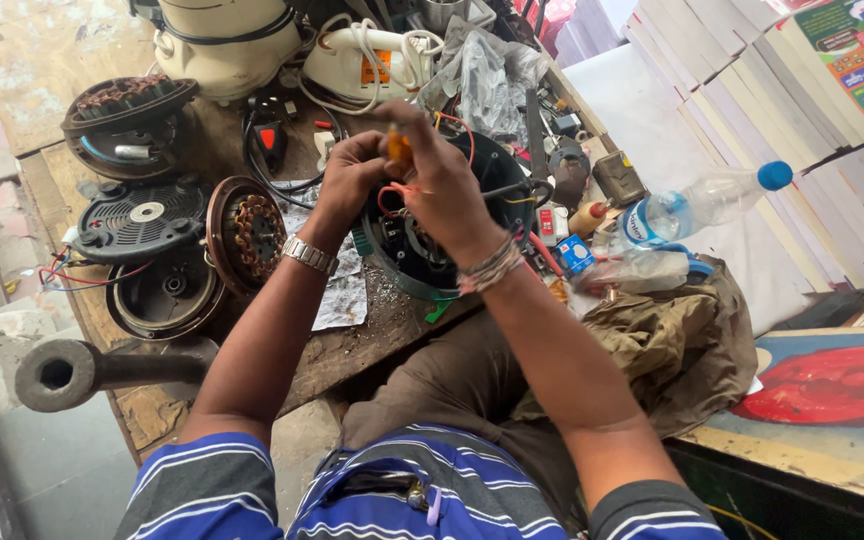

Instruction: The person uses a screwdriver to adjust and connect wires inside a disassembled electric motor housing. They manipulate the internal wiring and components while holding the motor casing steady on a cluttered workbench.

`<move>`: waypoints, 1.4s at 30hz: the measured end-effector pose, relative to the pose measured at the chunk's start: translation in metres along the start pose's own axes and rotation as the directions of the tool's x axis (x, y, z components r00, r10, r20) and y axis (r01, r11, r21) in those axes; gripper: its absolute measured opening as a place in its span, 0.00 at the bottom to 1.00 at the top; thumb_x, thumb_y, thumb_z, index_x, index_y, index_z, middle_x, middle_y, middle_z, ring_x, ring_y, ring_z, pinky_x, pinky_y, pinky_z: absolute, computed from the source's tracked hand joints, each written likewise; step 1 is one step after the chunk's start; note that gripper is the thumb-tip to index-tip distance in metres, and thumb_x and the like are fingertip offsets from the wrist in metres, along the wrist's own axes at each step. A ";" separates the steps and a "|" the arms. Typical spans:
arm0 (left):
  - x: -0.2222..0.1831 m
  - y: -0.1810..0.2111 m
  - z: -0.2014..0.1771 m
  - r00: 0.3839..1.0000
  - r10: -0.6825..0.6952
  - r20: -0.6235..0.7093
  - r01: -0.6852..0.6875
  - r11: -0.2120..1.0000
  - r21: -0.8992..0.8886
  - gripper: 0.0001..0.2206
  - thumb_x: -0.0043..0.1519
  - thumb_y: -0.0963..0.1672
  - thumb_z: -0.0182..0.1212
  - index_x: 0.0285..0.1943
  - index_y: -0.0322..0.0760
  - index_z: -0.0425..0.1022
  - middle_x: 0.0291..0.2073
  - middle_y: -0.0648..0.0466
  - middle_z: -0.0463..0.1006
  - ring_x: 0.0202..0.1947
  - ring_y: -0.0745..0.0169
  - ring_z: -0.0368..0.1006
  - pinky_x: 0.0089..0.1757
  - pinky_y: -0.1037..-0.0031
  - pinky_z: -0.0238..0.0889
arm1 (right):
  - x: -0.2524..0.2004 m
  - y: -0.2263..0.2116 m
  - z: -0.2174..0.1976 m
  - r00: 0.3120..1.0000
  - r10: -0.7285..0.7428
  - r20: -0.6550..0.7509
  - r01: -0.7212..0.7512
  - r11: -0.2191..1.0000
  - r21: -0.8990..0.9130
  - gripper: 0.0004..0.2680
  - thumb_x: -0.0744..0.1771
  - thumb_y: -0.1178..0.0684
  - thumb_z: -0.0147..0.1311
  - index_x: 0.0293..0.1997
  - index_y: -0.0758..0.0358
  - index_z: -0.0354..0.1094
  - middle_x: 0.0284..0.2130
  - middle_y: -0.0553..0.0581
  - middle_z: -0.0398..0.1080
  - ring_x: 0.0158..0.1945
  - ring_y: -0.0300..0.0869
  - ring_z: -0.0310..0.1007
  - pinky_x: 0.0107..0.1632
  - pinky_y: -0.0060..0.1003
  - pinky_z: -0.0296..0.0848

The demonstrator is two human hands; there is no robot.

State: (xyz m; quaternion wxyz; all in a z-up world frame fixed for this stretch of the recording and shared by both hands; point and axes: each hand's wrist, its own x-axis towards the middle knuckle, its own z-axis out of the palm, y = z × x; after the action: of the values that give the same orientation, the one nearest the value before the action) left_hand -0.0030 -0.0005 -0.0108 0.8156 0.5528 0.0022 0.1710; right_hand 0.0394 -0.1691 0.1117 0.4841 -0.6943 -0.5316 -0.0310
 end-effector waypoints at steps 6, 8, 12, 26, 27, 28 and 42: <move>-0.001 0.010 0.008 0.998 -0.052 -0.041 0.054 0.998 0.030 0.07 0.59 0.35 0.59 0.44 0.29 0.78 0.35 0.55 0.82 0.33 0.72 0.77 0.39 0.81 0.72 | -0.008 -0.004 -0.007 0.987 -0.052 -0.149 0.003 0.951 -0.309 0.24 0.67 0.60 0.67 0.66 0.52 0.51 0.45 0.62 0.72 0.43 0.53 0.76 0.42 0.45 0.76; 0.002 0.012 0.008 0.998 -0.043 -0.048 0.046 0.998 0.053 0.07 0.59 0.35 0.59 0.44 0.28 0.78 0.35 0.55 0.82 0.33 0.72 0.76 0.38 0.81 0.71 | 0.003 -0.002 -0.024 0.999 -0.032 0.032 0.038 0.980 -0.196 0.25 0.67 0.60 0.65 0.68 0.52 0.50 0.41 0.59 0.71 0.41 0.48 0.77 0.42 0.40 0.78; -0.001 0.008 0.005 0.999 -0.044 -0.027 0.045 0.999 0.025 0.07 0.59 0.35 0.59 0.44 0.27 0.77 0.35 0.54 0.81 0.32 0.73 0.75 0.37 0.80 0.70 | 0.009 -0.004 -0.038 0.964 -0.083 0.254 0.095 0.995 -0.034 0.24 0.66 0.62 0.64 0.67 0.50 0.53 0.35 0.57 0.68 0.38 0.47 0.74 0.43 0.43 0.75; 0.001 0.012 0.008 0.998 -0.047 -0.041 0.049 0.997 0.056 0.09 0.56 0.34 0.57 0.44 0.26 0.78 0.41 0.50 0.83 0.36 0.69 0.78 0.42 0.79 0.74 | -0.008 -0.026 -0.053 0.913 0.321 0.250 -0.177 0.867 -0.466 0.22 0.68 0.49 0.60 0.68 0.48 0.53 0.44 0.56 0.73 0.43 0.48 0.78 0.44 0.38 0.79; 0.000 0.012 0.009 0.997 -0.052 -0.048 0.054 0.997 0.053 0.09 0.56 0.34 0.57 0.43 0.26 0.78 0.42 0.50 0.84 0.37 0.69 0.78 0.42 0.79 0.74 | -0.008 -0.026 -0.060 0.891 0.381 0.246 -0.222 0.840 -0.495 0.21 0.68 0.47 0.60 0.68 0.46 0.54 0.44 0.55 0.74 0.43 0.46 0.78 0.45 0.37 0.79; 0.000 0.012 0.009 0.997 -0.056 -0.055 0.059 0.997 0.049 0.09 0.55 0.34 0.56 0.42 0.26 0.78 0.44 0.50 0.84 0.38 0.68 0.79 0.43 0.79 0.74 | -0.009 -0.027 -0.067 0.917 0.336 0.217 -0.197 0.851 -0.487 0.22 0.67 0.48 0.62 0.68 0.48 0.55 0.45 0.56 0.74 0.45 0.47 0.77 0.46 0.38 0.78; 0.005 0.002 0.003 0.998 -0.045 -0.047 0.048 0.997 0.067 0.09 0.55 0.33 0.59 0.43 0.25 0.79 0.48 0.41 0.82 0.44 0.61 0.78 0.48 0.74 0.72 | -0.056 -0.133 -0.195 0.963 0.027 -0.270 0.001 0.995 0.101 0.21 0.66 0.55 0.68 0.66 0.59 0.65 0.57 0.64 0.71 0.52 0.49 0.70 0.52 0.43 0.71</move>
State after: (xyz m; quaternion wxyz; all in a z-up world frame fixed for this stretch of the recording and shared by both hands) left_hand 0.0014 -0.0014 -0.0065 0.7998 0.5761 0.0394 0.1640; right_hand 0.0048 -0.3507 0.2685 0.5865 -0.6620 -0.4567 -0.0958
